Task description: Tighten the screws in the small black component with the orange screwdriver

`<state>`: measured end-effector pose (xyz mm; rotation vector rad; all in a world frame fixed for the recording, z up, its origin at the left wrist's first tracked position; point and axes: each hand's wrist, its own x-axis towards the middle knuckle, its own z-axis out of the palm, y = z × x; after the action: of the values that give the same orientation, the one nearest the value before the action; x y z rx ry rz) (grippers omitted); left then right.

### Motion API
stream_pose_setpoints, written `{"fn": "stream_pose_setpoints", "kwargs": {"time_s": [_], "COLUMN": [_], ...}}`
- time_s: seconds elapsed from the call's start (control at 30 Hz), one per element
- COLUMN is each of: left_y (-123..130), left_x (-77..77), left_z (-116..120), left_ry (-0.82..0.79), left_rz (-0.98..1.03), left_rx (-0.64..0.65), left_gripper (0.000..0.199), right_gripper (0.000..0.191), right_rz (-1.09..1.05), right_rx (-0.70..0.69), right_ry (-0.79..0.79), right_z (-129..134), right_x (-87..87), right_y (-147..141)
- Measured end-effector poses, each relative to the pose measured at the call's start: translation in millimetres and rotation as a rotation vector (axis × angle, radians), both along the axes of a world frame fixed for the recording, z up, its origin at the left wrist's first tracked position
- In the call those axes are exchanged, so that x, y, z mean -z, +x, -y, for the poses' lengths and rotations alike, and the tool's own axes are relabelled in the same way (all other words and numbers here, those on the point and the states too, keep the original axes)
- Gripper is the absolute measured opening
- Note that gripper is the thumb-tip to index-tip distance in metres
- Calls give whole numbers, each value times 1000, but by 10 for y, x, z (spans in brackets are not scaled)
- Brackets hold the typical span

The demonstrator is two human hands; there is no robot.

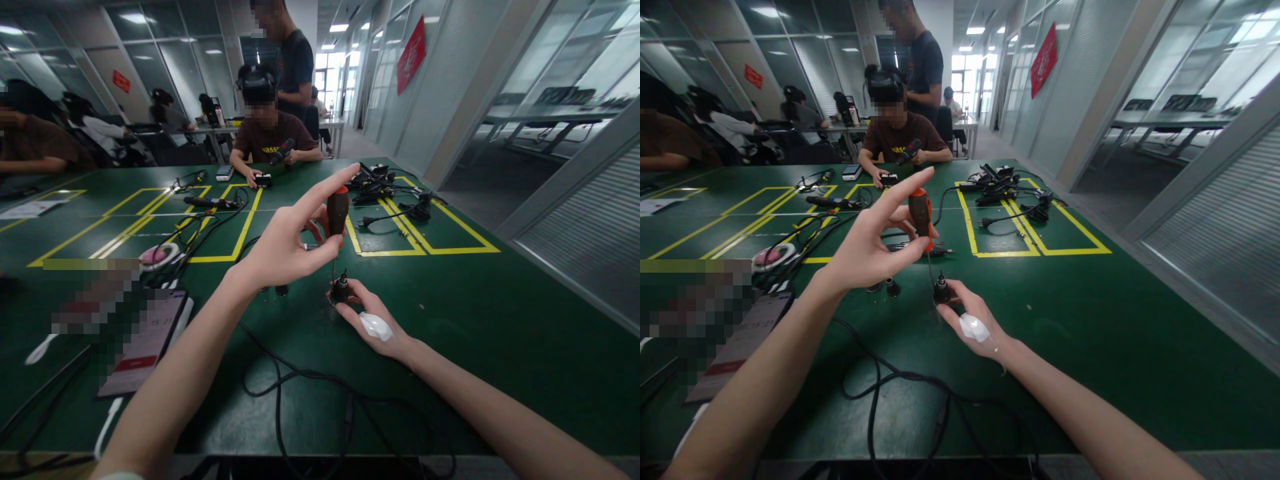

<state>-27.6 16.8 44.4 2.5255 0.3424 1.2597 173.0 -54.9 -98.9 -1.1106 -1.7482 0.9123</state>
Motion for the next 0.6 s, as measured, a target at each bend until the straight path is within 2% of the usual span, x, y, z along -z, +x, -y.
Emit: {"fn": "stream_pose_setpoints", "kwargs": {"time_s": [0.2,0.43,0.6], "left_y": [4,-10,-1], "left_x": [10,-18,35], "left_z": [-22,21,-39], "left_ry": [92,-17,12], "left_rz": [15,-27,5], "left_rx": [-58,-9,-26], "left_gripper": [66,71,71], "right_gripper": [33,33,33], "right_rz": [13,11,7], "right_rx": [16,3,0], "right_ry": [1,2,3], "right_z": [1,3,3], "right_x": [-8,-15,-10], "right_y": [-3,-7,2]}}
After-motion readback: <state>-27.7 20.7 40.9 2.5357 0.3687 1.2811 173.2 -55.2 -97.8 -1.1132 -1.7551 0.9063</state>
